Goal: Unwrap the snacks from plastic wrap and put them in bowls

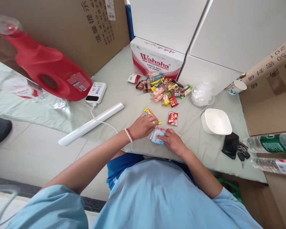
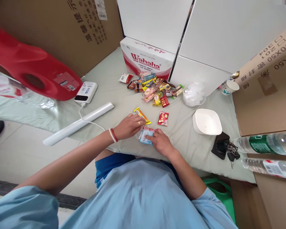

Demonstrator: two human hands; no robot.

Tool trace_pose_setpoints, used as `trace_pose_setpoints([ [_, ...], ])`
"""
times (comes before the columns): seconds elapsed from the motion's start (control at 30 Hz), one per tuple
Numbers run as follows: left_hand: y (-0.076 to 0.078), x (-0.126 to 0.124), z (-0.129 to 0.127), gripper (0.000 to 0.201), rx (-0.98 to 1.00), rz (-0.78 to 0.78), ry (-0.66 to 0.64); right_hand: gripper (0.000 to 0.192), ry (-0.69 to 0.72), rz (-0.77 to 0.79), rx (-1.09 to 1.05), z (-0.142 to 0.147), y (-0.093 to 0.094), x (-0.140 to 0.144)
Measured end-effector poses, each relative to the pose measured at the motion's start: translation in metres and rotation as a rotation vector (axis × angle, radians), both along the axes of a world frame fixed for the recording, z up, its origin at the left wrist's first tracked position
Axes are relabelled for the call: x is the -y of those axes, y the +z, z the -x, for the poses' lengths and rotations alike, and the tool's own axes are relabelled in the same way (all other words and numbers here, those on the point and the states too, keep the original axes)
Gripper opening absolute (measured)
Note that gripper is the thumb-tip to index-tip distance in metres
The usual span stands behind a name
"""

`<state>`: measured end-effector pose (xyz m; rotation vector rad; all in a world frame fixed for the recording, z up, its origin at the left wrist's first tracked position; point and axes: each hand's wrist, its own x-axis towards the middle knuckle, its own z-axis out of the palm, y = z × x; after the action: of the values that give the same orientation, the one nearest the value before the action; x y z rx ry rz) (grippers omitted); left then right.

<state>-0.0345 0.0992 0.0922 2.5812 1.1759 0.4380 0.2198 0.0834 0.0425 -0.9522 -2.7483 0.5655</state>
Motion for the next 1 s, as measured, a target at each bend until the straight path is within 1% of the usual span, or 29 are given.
trace_pose_setpoints([
  [0.1, -0.014, -0.024, -0.017, 0.05, -0.02, 0.131, -0.058, 0.038, 0.02, -0.004, -0.007, 0.0, 0.0, -0.002],
  [0.17, -0.022, -0.044, -0.028, 0.061, -0.105, 0.244, -0.105, 0.039, 0.019, -0.014, 0.0, -0.001, 0.0, -0.002],
  [0.2, -0.025, -0.052, -0.032, 0.061, -0.148, 0.28, -0.123, 0.039, 0.017, -0.018, 0.005, -0.002, 0.0, -0.001],
  [0.27, -0.028, -0.065, -0.036, 0.054, -0.208, 0.314, -0.163, 0.039, 0.017, -0.019, 0.011, -0.003, 0.0, 0.0],
  [0.37, -0.027, -0.071, -0.035, 0.034, -0.241, 0.3, -0.214, 0.039, 0.014, 0.004, 0.007, -0.004, 0.0, 0.002],
  [0.43, -0.022, -0.069, -0.031, 0.023, -0.254, 0.277, -0.225, 0.039, -0.001, 0.022, 0.0, -0.004, 0.001, 0.002],
  [0.5, -0.014, -0.062, -0.025, 0.018, -0.259, 0.22, -0.217, 0.039, -0.009, 0.039, -0.008, -0.004, 0.001, 0.002],
  [0.53, -0.01, -0.057, -0.022, 0.018, -0.255, 0.163, -0.202, 0.039, -0.01, 0.047, -0.013, -0.004, 0.002, 0.001],
  [0.63, 0.003, -0.038, -0.011, 0.02, -0.221, -0.072, -0.117, 0.04, -0.013, 0.07, -0.03, -0.005, 0.003, 0.0],
  [0.7, 0.009, -0.024, -0.001, 0.024, -0.186, -0.173, -0.065, 0.04, -0.019, 0.084, -0.048, -0.005, 0.002, -0.001],
  [0.77, 0.01, -0.01, 0.007, 0.027, -0.14, -0.187, -0.042, 0.039, -0.023, 0.09, -0.07, -0.005, 0.001, -0.003],
  [0.87, 0.005, 0.002, 0.012, 0.025, -0.035, -0.11, -0.02, 0.037, -0.013, 0.089, -0.105, -0.005, -0.002, -0.005],
  [0.93, -0.002, 0.0, 0.007, 0.03, 0.021, -0.051, -0.025, 0.036, 0.009, 0.094, -0.124, -0.005, -0.002, -0.007],
  [1.0, -0.01, -0.008, -0.003, 0.037, 0.017, -0.003, -0.079, 0.036, 0.027, 0.097, -0.123, -0.004, -0.001, -0.009],
])
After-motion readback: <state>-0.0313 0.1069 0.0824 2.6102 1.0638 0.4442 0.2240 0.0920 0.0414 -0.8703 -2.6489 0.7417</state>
